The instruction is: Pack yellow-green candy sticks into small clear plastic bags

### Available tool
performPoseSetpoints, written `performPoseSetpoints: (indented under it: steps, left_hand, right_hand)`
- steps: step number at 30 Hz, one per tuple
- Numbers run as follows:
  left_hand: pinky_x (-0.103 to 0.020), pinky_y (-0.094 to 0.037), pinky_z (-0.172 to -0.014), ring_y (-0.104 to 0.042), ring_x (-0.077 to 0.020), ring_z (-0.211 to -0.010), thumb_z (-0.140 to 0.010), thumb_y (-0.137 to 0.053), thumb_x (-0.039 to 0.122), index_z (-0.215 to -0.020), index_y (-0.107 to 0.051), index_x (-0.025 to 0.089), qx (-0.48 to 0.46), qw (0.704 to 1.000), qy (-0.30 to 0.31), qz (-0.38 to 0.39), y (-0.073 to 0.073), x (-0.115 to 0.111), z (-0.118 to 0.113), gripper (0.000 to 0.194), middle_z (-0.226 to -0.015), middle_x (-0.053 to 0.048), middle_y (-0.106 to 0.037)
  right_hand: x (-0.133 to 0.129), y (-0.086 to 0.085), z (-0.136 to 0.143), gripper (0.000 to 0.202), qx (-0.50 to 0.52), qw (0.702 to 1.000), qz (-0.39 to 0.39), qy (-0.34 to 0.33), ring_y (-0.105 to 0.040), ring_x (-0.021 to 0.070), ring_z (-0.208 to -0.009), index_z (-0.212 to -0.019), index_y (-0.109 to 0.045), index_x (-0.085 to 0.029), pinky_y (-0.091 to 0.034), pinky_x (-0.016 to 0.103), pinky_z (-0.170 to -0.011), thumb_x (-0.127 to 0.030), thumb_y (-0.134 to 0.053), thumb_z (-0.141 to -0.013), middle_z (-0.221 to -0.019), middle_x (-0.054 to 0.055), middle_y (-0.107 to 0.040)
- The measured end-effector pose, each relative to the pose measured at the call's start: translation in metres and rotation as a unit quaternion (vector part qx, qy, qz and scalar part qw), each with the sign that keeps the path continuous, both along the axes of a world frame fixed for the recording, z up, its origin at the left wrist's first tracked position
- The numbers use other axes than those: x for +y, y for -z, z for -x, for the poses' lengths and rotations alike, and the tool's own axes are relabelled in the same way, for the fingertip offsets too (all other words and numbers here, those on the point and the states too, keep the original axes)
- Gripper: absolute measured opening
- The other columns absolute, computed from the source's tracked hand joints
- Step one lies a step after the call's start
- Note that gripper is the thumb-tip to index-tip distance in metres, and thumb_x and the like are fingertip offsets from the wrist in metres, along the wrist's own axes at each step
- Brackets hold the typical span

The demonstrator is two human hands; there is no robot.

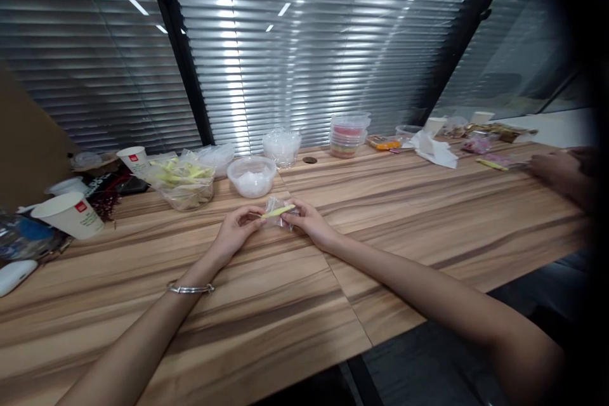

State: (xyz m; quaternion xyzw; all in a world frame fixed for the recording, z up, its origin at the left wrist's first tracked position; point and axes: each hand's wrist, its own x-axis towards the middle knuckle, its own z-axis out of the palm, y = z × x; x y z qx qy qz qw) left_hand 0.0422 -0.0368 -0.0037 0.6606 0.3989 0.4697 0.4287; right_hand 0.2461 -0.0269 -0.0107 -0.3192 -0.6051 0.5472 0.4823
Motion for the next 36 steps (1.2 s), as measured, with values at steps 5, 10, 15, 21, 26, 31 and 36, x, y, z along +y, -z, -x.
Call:
performPoseSetpoints:
  steps: [5, 10, 15, 21, 26, 31, 36]
  left_hand:
    - [-0.029, -0.043, -0.08, -0.058, -0.0189, -0.086, -0.072, -0.066, 0.031, -0.088, -0.067, 0.016, 0.013, 1.0, -0.011, -0.019, 0.0007, 0.0013, 0.0005, 0.022, -0.093, -0.007, -0.066]
    - [-0.029, -0.043, -0.08, -0.058, -0.0189, -0.086, -0.072, -0.066, 0.032, -0.087, -0.067, 0.016, 0.013, 1.0, -0.016, -0.022, 0.0027, 0.0028, 0.0013, 0.022, -0.093, -0.006, -0.066]
    - [-0.029, -0.042, -0.081, -0.058, -0.0187, -0.087, -0.073, -0.066, 0.033, -0.088, -0.067, 0.016, 0.016, 1.0, -0.014, -0.02, 0.0043, 0.0039, 0.0024, 0.023, -0.094, -0.006, -0.066]
    - [-0.029, -0.042, -0.08, -0.057, -0.018, -0.086, -0.074, -0.064, 0.031, -0.088, -0.066, 0.016, 0.031, 0.999, -0.014, -0.029, 0.0061, 0.0048, 0.0037, 0.021, -0.092, -0.006, -0.065]
    - [-0.028, -0.042, -0.078, -0.056, -0.0168, -0.084, -0.075, -0.064, 0.029, -0.09, -0.064, 0.016, 0.032, 0.999, -0.008, -0.037, 0.006, 0.0046, 0.0026, 0.02, -0.092, -0.005, -0.064]
    - [-0.026, -0.043, -0.072, -0.055, -0.014, -0.076, -0.079, -0.059, 0.029, -0.098, -0.06, 0.016, 0.035, 0.999, 0.015, -0.026, 0.0046, 0.0024, 0.0012, 0.023, -0.092, -0.005, -0.06]
    - [-0.024, -0.043, -0.068, -0.053, -0.0126, -0.073, -0.08, -0.057, 0.029, -0.098, -0.06, 0.016, 0.036, 0.999, 0.019, -0.021, 0.0032, 0.0003, 0.0007, 0.022, -0.092, -0.004, -0.059]
  right_hand:
    - [-0.0007, -0.0012, -0.0002, 0.02, -0.005, 1.0, -0.008, -0.004, -0.052, 0.0134, -0.074, -0.088, -0.057, -0.019, -0.04, 0.025, -0.068, -0.029, -0.065, -0.072, -0.082, 0.001, -0.059]
    - [-0.0002, 0.0006, -0.0006, 0.021, -0.013, 1.0, -0.009, 0.0, -0.053, 0.0137, -0.076, -0.089, -0.057, -0.019, -0.04, 0.025, -0.07, -0.028, -0.065, -0.072, -0.084, 0.001, -0.06]
    - [-0.0029, -0.0023, -0.0002, 0.022, -0.004, 1.0, 0.007, -0.008, -0.052, 0.0127, -0.073, -0.091, -0.057, -0.019, -0.04, 0.024, -0.066, -0.027, -0.065, -0.072, -0.083, 0.001, -0.058]
    - [-0.0051, -0.0056, 0.0, 0.022, 0.005, 1.0, 0.017, -0.021, -0.051, 0.0116, -0.07, -0.09, -0.058, -0.019, -0.039, 0.023, -0.064, -0.025, -0.065, -0.071, -0.08, 0.0, -0.058]
    - [-0.0037, -0.0042, 0.0004, 0.024, 0.001, 1.0, 0.012, -0.026, -0.053, 0.013, -0.075, -0.093, -0.059, -0.019, -0.04, 0.025, -0.068, -0.025, -0.066, -0.071, -0.085, 0.001, -0.06]
    - [-0.0026, -0.0024, -0.0004, 0.028, -0.017, 1.0, 0.002, -0.02, -0.054, 0.0143, -0.077, -0.097, -0.06, -0.019, -0.041, 0.026, -0.069, -0.029, -0.066, -0.072, -0.089, 0.002, -0.062]
    - [-0.0031, -0.0023, -0.0013, 0.03, -0.033, 0.999, -0.001, -0.016, -0.055, 0.015, -0.08, -0.098, -0.06, -0.02, -0.042, 0.027, -0.07, -0.033, -0.066, -0.072, -0.091, 0.002, -0.062]
